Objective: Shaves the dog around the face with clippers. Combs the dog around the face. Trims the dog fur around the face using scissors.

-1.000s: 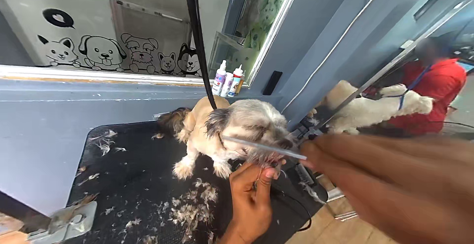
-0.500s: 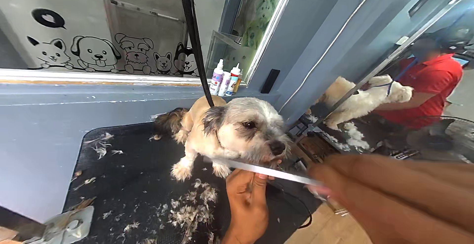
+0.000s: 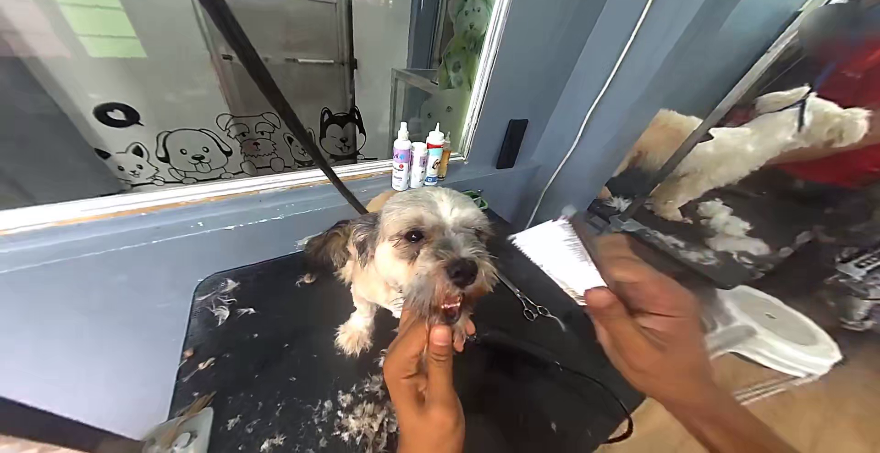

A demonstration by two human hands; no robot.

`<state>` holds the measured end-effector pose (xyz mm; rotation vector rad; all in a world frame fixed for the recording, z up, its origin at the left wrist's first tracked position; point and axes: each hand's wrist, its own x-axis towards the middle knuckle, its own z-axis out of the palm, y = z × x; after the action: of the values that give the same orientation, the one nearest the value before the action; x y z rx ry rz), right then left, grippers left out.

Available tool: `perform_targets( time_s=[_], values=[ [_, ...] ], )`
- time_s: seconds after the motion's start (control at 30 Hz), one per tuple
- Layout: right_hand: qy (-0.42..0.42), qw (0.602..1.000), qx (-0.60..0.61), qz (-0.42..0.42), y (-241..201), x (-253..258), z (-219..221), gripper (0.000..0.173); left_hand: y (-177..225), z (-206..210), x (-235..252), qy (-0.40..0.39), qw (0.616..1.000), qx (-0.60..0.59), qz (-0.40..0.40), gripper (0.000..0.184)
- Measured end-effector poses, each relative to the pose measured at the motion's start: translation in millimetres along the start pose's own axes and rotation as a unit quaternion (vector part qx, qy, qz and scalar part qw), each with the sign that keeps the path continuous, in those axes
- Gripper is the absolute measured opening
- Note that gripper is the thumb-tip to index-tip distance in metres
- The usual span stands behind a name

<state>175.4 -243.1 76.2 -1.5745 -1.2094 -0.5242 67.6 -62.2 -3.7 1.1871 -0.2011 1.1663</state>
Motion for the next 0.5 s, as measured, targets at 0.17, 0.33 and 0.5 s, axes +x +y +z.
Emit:
perform_targets(
  time_s=[0.17,0.33,0.5],
  values=[
    [0.106,0.978,0.181,0.002,45.7,6.2,54.4,0.011,6.1,-6.2,3.5,-0.002,0.999,0.046,0.005,0.033],
    [0.156,0.965,0.21,-0.035,46.3,38.7,90.2,0.007,11.1,-8.8,4.4,-0.001,0.997,0.076,0.012,0.035],
    [0.054,0.984,0.149,-0.087,40.3,24.1,85.5,0.009,12.7,-7.5,5.4,0.0,0.997,0.076,0.015,0.033]
  ],
)
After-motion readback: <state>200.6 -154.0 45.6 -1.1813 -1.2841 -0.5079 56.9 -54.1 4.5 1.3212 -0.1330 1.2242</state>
